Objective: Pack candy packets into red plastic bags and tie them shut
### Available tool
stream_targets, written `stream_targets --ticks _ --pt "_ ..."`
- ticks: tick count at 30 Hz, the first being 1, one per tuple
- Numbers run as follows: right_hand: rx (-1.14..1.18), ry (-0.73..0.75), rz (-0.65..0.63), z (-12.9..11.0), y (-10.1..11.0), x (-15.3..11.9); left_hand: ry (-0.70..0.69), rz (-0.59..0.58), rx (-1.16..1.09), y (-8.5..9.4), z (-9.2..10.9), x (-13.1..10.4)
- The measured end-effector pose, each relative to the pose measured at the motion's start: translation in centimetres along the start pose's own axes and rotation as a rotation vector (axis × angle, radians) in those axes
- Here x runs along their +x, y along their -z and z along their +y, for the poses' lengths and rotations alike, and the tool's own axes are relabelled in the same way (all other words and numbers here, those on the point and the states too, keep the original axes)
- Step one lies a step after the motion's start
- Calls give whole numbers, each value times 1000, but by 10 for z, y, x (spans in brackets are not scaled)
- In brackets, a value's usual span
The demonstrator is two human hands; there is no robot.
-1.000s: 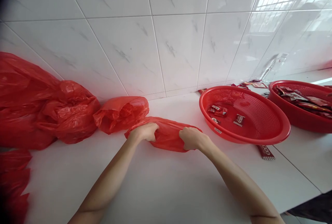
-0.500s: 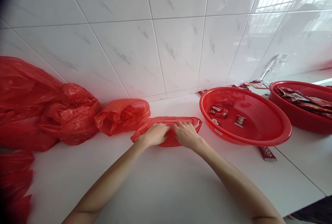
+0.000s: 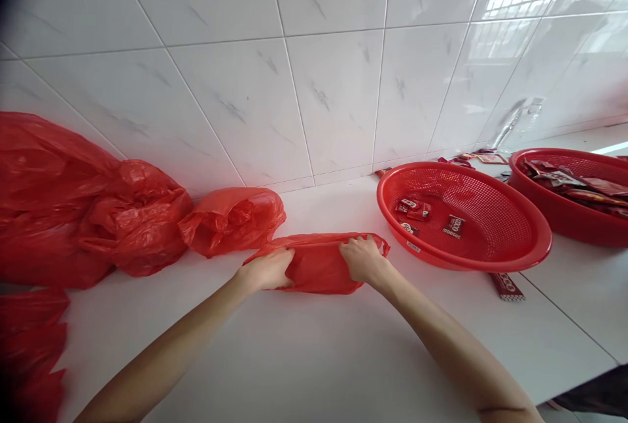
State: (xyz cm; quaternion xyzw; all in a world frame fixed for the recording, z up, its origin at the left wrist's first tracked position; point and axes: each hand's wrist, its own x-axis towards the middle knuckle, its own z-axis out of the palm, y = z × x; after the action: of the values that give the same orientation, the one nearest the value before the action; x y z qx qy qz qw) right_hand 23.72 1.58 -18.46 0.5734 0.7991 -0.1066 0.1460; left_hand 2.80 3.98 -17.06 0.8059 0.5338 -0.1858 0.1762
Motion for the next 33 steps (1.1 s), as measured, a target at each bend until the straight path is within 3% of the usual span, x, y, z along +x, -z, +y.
stream_targets --ticks 2,7,9,12,18,25,33 --pt "11 41 -1 3 2 -3 -42 17 36 -3 7 -8" --pt "68 158 111 6 10 -7 -463 187 289 0 24 -20" --pt "44 173 165 6 12 -6 -525 287 360 2 24 -17" --pt "-33 164 210 6 13 -3 -459 390 346 -1 16 -2" --pt "-70 101 157 7 2 9 -309 323 217 -17 -6 26" --pt "-76 -1 55 9 -3 6 -159 182 167 -15 -19 16" --pt "-68 2 -25 13 6 -7 -222 226 72 -20 -21 7"
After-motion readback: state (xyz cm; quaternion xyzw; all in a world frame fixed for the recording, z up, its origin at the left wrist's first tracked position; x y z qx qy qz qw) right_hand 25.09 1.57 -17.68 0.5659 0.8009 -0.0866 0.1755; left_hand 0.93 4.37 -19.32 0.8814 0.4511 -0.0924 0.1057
